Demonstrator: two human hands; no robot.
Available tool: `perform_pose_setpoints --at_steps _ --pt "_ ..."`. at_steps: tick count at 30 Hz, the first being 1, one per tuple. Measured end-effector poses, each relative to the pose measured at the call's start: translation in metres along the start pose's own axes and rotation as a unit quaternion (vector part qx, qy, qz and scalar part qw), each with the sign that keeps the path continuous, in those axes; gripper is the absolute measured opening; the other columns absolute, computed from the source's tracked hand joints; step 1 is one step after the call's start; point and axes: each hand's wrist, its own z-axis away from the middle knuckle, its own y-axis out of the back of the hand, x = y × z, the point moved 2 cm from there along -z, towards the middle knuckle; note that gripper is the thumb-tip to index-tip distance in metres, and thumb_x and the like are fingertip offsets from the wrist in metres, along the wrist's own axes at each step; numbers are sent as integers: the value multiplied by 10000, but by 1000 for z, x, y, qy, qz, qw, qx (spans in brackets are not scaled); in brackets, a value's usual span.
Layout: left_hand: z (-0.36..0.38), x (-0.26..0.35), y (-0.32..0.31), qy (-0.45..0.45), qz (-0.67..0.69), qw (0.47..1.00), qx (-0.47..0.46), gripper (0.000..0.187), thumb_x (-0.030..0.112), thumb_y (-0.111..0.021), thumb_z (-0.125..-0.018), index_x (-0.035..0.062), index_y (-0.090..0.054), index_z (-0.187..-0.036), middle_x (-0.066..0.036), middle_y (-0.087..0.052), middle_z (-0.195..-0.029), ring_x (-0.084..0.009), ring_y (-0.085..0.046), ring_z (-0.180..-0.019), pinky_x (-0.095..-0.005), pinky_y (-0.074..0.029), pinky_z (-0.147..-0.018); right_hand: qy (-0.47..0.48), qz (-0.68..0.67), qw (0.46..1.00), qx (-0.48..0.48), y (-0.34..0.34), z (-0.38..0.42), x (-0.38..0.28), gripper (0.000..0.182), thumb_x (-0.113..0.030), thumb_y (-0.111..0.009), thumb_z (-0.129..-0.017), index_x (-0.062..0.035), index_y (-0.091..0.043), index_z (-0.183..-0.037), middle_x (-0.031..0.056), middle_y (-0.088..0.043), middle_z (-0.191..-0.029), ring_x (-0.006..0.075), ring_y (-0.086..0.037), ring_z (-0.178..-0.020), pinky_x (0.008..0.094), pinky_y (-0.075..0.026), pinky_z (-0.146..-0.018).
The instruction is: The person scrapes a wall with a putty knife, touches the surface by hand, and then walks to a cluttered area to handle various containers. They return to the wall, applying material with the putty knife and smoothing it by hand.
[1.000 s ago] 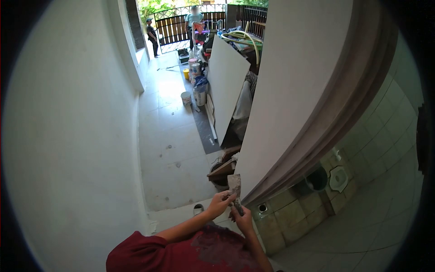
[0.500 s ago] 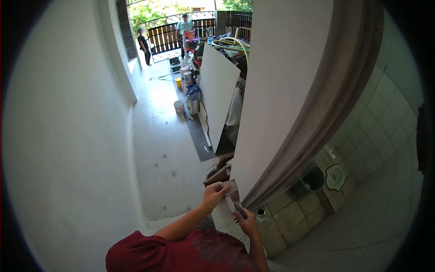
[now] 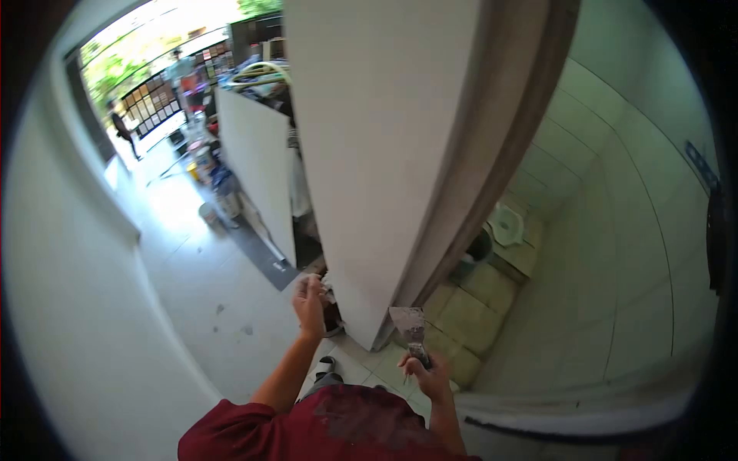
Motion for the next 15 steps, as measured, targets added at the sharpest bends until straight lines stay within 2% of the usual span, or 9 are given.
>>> perform_pose_setpoints --at_steps 3,5,6,7,9,10,12,14,15 --pt "-21 15 2 -18 -12 1000 20 195 244 -591 -983 62 -590 -1051 -10 -582 -867 -94 -580 -823 -272 -497 -671 41 -96 993 51 -24 -15 -30 175 -196 -611 -982 -24 -602 -953 35 -614 -774 100 -574 -682 260 -473 -623" --pt "-35 18 2 -31 -10 999 23 279 267 -593 -989 65 -566 -1179 -42 -596 -1095 -111 -551 -972 -277 -464 -840 82 -117 986 87 -39 -35 -43 213 -239 -597 -992 -31 -578 -952 48 -603 -778 106 -566 -647 274 -476 -601" --pt "-42 30 -9 -50 -48 998 -3 375 277 -583 -993 39 -519 -1276 -88 -555 -1224 -171 -536 -1126 -334 -416 -997 124 -133 976 117 -48 -40 -46 250 -282 -583 -1001 -39 -554 -951 62 -591 -781 111 -559 -612 288 -479 -580" --pt "-44 37 -13 -44 -47 998 -16 375 277 -583 -993 39 -519 -1276 -88 -555 -1224 -171 -536 -1126 -334 -416 -997 126 -130 975 130 -51 -43 -40 250 -282 -583 -1001 -39 -554 -951 62 -591 -781 111 -559 -612 288 -479 -580" --pt "-46 43 -20 -77 -76 989 -105 464 285 -570 -998 10 -462 -1355 -131 -489 -1357 -230 -469 -1288 -367 -362 -1087 151 -105 969 167 -55 -46 -28 201 -214 -644 -971 -52 -533 -931 9 -566 -744 90 -544 -594 266 -456 -535" --pt "-50 37 -20 -66 -53 984 -154 552 277 -535 -1011 -9 -360 -1449 -168 -412 -1461 -260 -385 -1378 -394 -287 -1145 151 -102 967 177 -58 -46 -27 201 -214 -644 -971 -52 -533 -931 9 -566 -744 90 -544 -594 266 -456 -535" --pt "-49 46 -28 -50 -50 973 -218 581 260 -517 -1015 -13 -298 -1478 -180 -358 -1496 -267 -343 -1402 -395 -258 -1156 139 -27 966 214 -66 -47 -31 201 -178 -680 -944 -58 -519 -970 2 -553 -721 89 -519 -538 260 -441 -477" --pt "-48 53 -32 -27 -43 944 -327 647 225 -480 -1023 -20 -174 -1537 -202 -251 -1567 -281 -259 -1451 -399 -200 -1178 138 -47 953 267 -82 -51 -35 212 -163 -695 -931 -65 -513 -978 0 -550 -713 89 -516 -527 257 -438 -462" --pt "-53 44 -26 -22 -42 941 -336 647 225 -480 -1023 -20 -174 -1537 -202 -251 -1567 -281 -259 -1451 -399 -200 -1178 137 -69 938 311 -87 -51 -33 228 -148 -710 -918 -72 -506 -986 -2 -546 -704 89 -513 -517 254 -435 -447"
